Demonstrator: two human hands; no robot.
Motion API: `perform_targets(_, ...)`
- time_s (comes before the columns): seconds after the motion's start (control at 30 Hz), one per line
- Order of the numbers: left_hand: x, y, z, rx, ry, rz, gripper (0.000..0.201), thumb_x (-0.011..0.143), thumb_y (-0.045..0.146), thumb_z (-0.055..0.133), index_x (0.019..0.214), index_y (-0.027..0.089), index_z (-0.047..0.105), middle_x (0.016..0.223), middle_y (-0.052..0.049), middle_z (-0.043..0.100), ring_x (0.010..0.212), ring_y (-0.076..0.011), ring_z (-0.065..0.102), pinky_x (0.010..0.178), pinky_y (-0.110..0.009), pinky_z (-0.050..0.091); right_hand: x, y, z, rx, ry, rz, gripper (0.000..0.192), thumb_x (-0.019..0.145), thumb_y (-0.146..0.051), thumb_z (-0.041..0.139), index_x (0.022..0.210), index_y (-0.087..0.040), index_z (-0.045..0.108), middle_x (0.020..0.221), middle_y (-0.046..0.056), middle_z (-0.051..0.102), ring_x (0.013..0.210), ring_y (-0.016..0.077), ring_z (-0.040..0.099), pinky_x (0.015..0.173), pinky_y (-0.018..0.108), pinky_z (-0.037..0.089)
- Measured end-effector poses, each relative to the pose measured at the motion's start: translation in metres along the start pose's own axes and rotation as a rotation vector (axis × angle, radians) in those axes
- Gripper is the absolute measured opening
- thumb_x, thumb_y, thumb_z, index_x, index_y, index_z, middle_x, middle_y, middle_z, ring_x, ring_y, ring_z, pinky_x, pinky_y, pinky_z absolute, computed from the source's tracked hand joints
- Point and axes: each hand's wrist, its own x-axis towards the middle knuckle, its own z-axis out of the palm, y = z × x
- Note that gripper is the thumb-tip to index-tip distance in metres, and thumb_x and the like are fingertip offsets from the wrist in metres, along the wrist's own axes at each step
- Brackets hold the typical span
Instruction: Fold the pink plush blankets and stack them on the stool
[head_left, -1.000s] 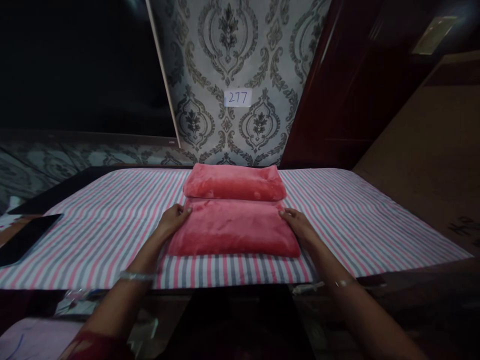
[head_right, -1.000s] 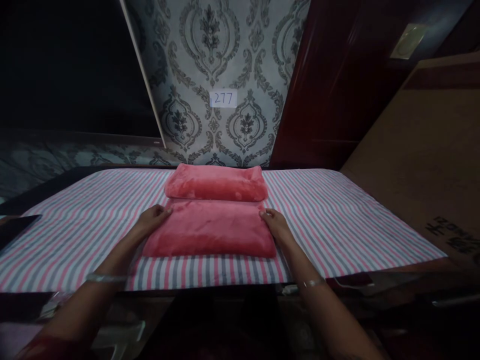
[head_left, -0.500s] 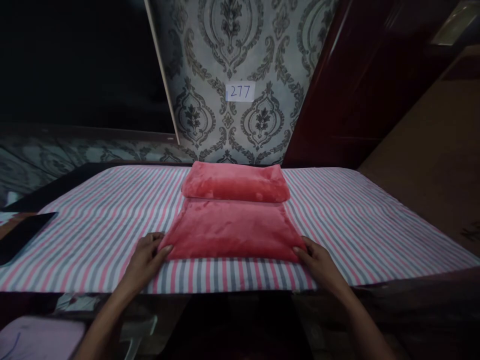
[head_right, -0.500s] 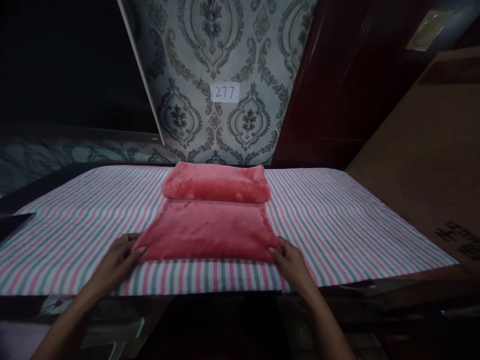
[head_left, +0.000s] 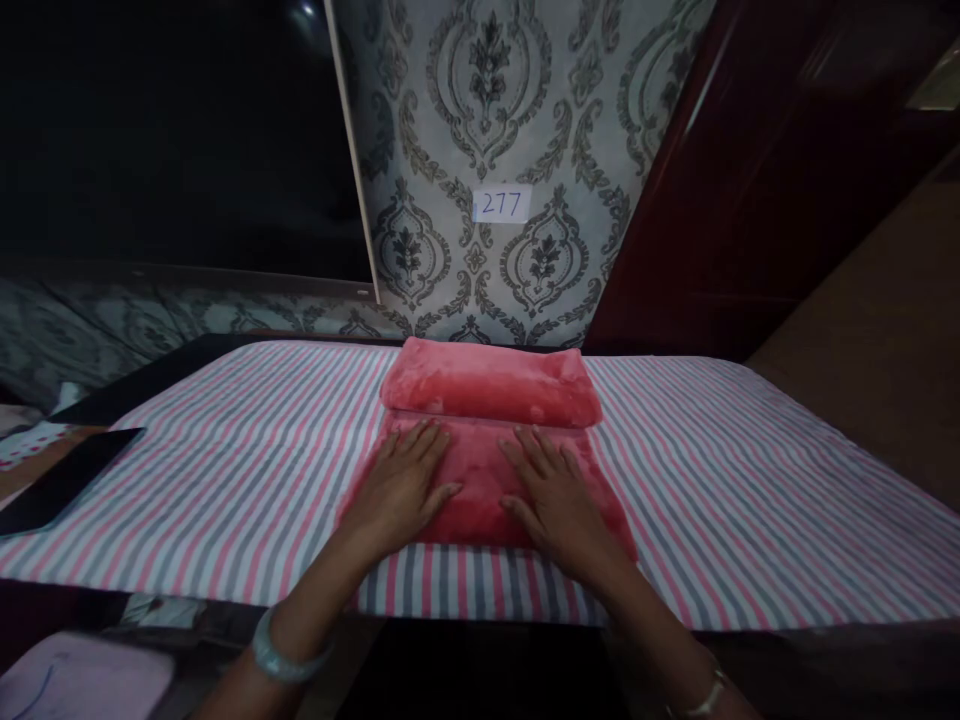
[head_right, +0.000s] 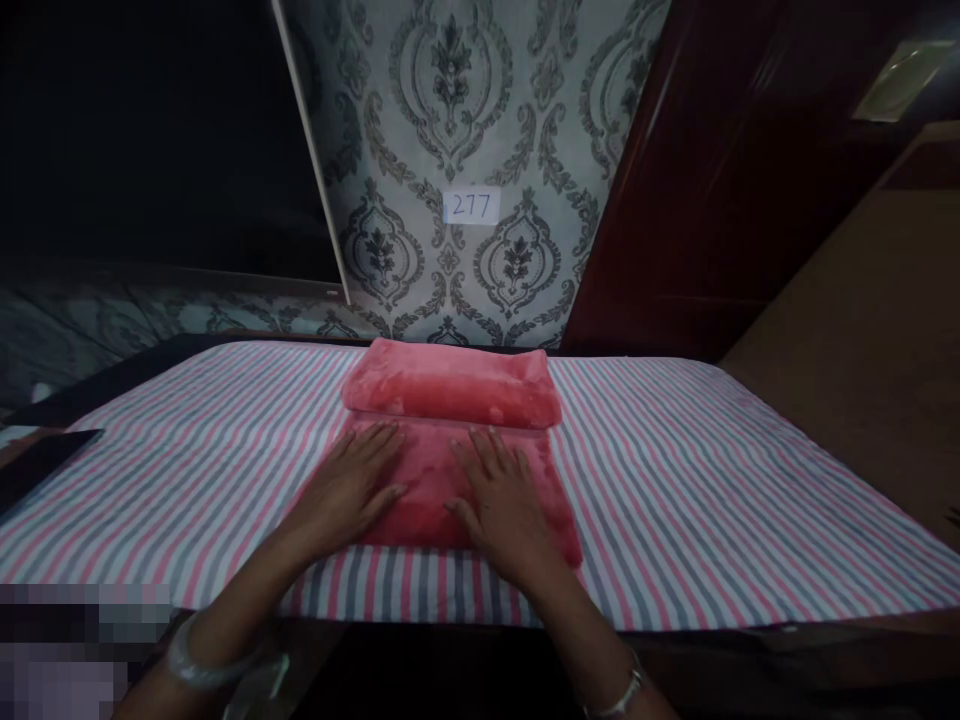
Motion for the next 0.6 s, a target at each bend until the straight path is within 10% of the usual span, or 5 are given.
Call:
perform_targets(0.2,-0.010,-0.022,0.040,0.121,-0.051,-0.090,0.078,0.093,0.063,0.042,0.153,0.014,0.037,0.160,-0.018,0.034,0.151,-0.0342,0.024,0.122,-0.057,0.014,-0.003,0.010,0.029,-0.065,-0.177,0.070,0.060,0.098,-0.050,0.043,0.154,-0.030,0.037,0.162,0.005,0.033,0.152,0.0321,0.020,0.119,0.061,0.018)
perform_targets(0.6,-0.015,-0.021,0.040,0.127,-0.055,-0.113,0.077,0.093,0.063,0.045,0.155,0.019,0.035,0.161,-0.017,0.032,0.150,-0.0346,0.026,0.121,-0.058,0.018,0.005,0.014,0.023,0.044,-0.197,0.078,0.054,0.096,-0.045,0.048,0.146,-0.025,0.051,0.155,0.009,0.045,0.145,0.0336,0.036,0.117,0.060,0.027)
